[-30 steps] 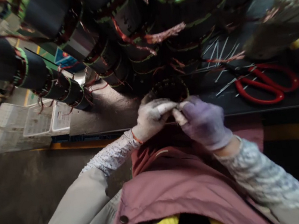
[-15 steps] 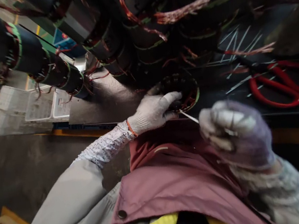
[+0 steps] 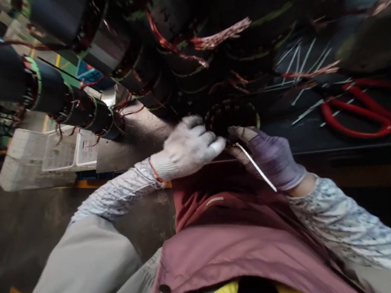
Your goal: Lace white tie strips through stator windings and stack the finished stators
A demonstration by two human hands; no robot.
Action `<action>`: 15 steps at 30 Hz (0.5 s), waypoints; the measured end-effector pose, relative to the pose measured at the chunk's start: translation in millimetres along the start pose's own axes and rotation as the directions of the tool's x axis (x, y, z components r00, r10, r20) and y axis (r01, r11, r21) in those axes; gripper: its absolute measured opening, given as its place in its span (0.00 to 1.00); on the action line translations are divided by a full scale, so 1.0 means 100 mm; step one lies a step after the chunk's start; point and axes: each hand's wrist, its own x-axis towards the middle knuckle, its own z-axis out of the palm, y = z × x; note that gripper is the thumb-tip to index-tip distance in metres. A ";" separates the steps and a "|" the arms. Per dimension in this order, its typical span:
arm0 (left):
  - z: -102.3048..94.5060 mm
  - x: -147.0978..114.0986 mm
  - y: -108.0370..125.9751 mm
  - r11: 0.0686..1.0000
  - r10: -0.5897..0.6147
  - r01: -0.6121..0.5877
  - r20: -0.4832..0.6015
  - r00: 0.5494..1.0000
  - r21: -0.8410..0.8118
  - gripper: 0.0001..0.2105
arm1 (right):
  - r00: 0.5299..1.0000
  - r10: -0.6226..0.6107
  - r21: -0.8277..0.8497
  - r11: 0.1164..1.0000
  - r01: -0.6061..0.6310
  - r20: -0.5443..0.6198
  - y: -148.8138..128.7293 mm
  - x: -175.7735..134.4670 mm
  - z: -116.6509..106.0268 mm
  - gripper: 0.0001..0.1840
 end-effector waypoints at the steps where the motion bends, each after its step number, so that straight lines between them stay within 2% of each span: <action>1: -0.05 0.05 -0.08 0.998 0.048 -0.049 0.034 0.998 0.030 0.12 | 0.999 -0.041 0.003 0.999 0.041 0.031 0.02 0.07 -0.01 0.20; 4: -0.15 0.15 -0.32 0.971 0.211 -0.219 0.090 0.973 0.091 0.09 | 0.960 -0.248 0.139 0.963 0.230 0.128 0.11 0.22 -0.20 0.15; 5: -0.15 0.16 -0.39 0.956 0.272 -0.279 0.080 0.959 0.090 0.09 | 0.943 -0.314 0.153 0.943 0.297 0.108 0.16 0.24 -0.30 0.13; 7: -0.11 0.15 -0.50 0.936 0.343 -0.344 0.022 0.939 0.079 0.11 | 0.935 -0.349 0.045 0.935 0.352 -0.064 0.30 0.25 -0.58 0.12; 8: -0.08 0.14 -0.54 0.933 0.353 -0.352 -0.008 0.935 0.074 0.13 | 0.927 -0.311 -0.065 0.950 0.304 -0.208 0.39 0.26 -0.75 0.13; 9: -0.05 0.12 -0.55 0.935 0.349 -0.346 -0.031 0.937 0.075 0.15 | 0.895 -0.244 -0.193 0.964 0.183 -0.374 0.49 0.28 -0.93 0.14; 10: -0.03 0.10 -0.55 0.939 0.339 -0.334 -0.045 0.940 0.082 0.16 | 0.835 -0.176 -0.267 0.963 0.036 -0.521 0.60 0.31 -1.11 0.17; 11: 0.00 0.08 -0.52 0.941 0.330 -0.324 -0.054 0.942 0.096 0.17 | 0.757 -0.133 -0.363 0.920 -0.145 -0.639 0.71 0.37 -1.28 0.21; 12: 0.01 0.06 -0.49 0.945 0.316 -0.308 -0.058 0.947 0.112 0.16 | 0.716 -0.113 -0.432 0.857 -0.281 -0.689 0.82 0.44 -1.44 0.26; 13: 0.03 0.05 -0.45 0.950 0.296 -0.288 -0.060 0.953 0.122 0.15 | 0.694 -0.093 -0.463 0.806 -0.369 -0.714 0.91 0.52 -1.57 0.29; 15: 0.04 0.05 -0.37 0.969 0.234 -0.229 -0.046 0.971 0.097 0.13 | 0.718 -0.026 -0.487 0.752 -0.444 -0.696 1.02 0.66 -1.75 0.30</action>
